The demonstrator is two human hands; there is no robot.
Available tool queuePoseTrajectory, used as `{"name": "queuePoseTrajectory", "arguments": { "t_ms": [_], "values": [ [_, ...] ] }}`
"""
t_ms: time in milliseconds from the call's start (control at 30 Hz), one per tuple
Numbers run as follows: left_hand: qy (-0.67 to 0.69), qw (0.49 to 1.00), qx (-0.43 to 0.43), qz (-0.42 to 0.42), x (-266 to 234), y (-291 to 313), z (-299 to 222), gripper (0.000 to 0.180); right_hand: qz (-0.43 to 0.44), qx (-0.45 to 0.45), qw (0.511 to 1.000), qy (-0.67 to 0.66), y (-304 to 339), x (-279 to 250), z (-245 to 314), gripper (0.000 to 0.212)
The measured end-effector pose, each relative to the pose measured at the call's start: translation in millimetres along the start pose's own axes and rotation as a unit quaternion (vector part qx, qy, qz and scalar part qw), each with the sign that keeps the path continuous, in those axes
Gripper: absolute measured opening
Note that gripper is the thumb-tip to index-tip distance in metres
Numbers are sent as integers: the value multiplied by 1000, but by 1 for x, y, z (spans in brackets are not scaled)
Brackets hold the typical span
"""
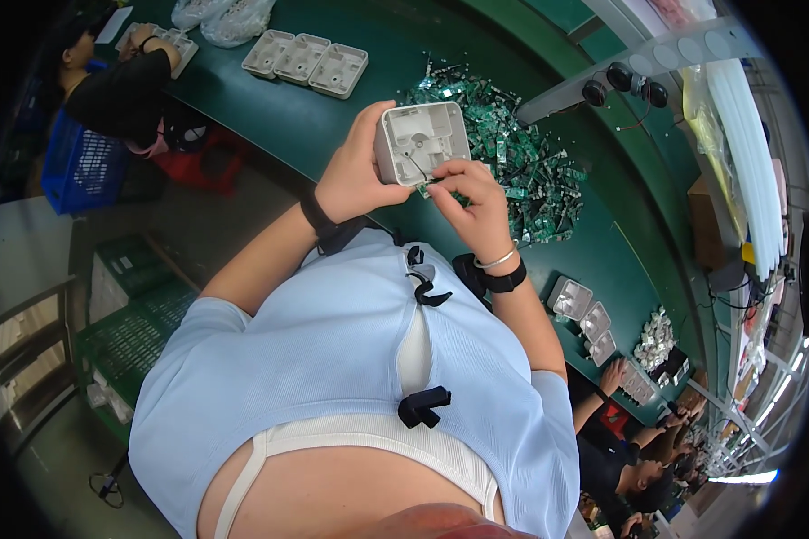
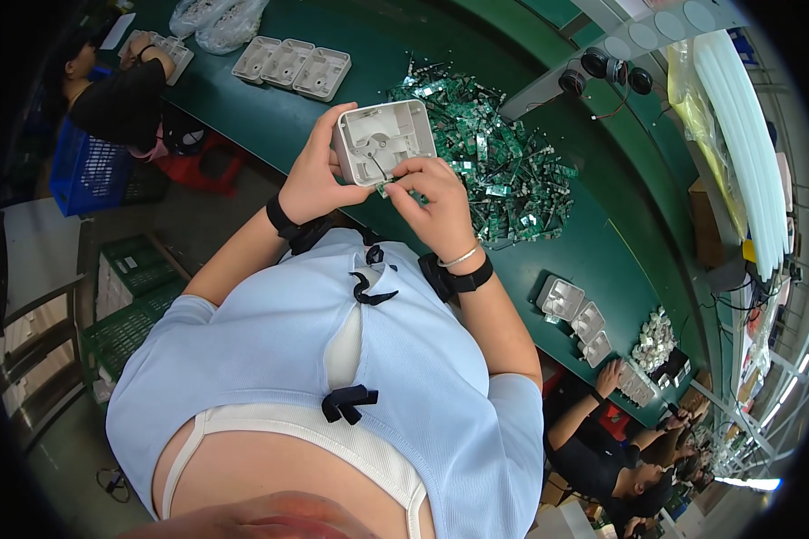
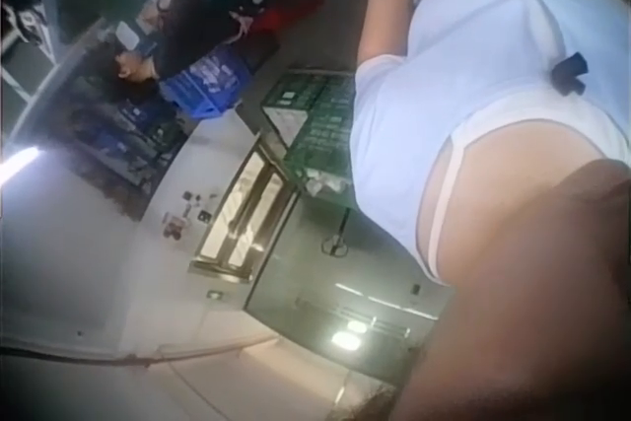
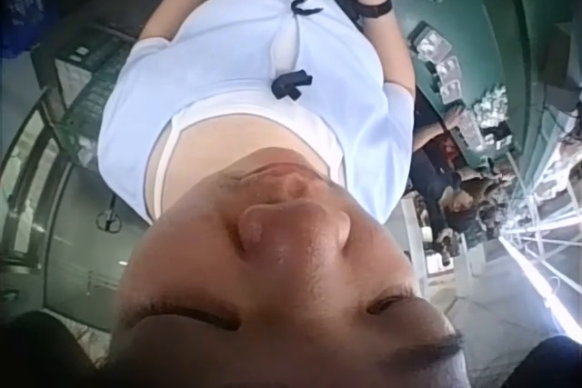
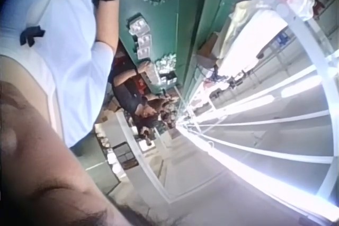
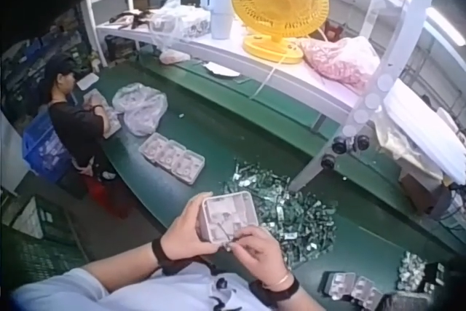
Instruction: The person picks up a plastic housing and a circuit board, fits the board into the housing, and then places the assembled unit into a tray. This process is repeated for several units, handling one housing and one circuit board at a time.
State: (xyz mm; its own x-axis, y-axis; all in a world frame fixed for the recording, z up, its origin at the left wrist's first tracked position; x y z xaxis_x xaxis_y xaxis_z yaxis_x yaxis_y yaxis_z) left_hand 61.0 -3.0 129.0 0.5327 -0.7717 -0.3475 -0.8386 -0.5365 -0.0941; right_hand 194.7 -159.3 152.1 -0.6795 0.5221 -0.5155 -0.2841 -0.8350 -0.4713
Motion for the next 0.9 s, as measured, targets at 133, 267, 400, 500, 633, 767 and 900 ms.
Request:
{"name": "queuePoseTrajectory", "arguments": {
  "t_ms": [133,267,400,500,633,767,900],
  "values": [
    [36,999,-28,29,1,-3,5,104,42,225,970,-84,5,12,-17,18],
    [11,999,0,43,2,-8,19,104,63,83,994,-30,-1,22,-22,16],
    [34,996,-6,82,8,-11,47,104,85,19,993,82,3,33,-25,12],
    [113,977,-65,169,20,-14,71,109,98,14,986,131,14,41,-30,11],
    [116,952,-106,263,19,-27,94,113,97,46,977,186,46,39,-35,11],
    [-253,964,-55,55,-32,-79,179,101,35,107,964,240,115,12,-28,12],
    [-456,870,-155,-104,-81,-116,224,111,3,214,923,320,211,-18,-14,11]
  ]
}}
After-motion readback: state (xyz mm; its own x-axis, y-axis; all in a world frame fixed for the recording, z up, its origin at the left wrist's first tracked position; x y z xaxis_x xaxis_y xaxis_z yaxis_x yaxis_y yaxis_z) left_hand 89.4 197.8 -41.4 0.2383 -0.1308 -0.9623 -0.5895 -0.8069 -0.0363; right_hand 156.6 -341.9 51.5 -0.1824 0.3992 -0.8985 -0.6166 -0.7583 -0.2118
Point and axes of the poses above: each hand's wrist, its own y-axis away from the middle knuckle, its own x-axis out of the palm, z = x × y, the point moved 4 cm from there along -y, towards the middle knuckle, and after that the axes turned 3 degrees about -x, right-handed, at the moved point
